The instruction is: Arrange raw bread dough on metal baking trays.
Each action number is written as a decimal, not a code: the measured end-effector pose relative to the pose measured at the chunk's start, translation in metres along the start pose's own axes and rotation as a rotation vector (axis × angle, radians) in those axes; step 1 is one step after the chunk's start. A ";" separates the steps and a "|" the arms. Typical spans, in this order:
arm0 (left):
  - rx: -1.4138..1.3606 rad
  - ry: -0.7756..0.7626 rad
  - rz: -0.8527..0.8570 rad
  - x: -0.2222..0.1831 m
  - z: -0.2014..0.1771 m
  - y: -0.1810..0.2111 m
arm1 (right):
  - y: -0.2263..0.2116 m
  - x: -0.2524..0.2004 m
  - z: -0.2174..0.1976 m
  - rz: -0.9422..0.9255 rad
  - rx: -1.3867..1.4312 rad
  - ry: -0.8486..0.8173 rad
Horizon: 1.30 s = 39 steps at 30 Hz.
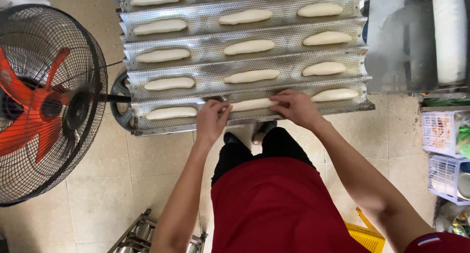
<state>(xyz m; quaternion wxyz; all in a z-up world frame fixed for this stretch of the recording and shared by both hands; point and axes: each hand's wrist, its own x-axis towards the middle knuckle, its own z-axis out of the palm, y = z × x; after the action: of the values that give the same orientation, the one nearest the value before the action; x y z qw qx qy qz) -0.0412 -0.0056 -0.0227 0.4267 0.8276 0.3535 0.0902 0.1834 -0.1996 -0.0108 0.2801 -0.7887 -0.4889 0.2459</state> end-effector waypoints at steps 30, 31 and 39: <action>-0.599 -0.190 -0.269 0.430 0.214 0.166 | 0.205 0.289 -0.243 -0.456 -0.015 -0.065; -0.605 -0.199 -0.267 0.429 0.212 0.174 | 0.226 0.288 -0.238 -0.446 -0.020 -0.064; -0.258 -0.180 -0.081 0.415 0.174 0.204 | 0.270 0.278 -0.228 -0.129 0.262 -0.053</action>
<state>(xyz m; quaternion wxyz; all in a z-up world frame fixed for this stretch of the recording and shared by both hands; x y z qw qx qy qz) 0.4449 0.0786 -0.0367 0.5625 0.7559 0.3323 0.0430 0.6171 -0.0912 -0.0618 0.3831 -0.7055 -0.5095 0.3097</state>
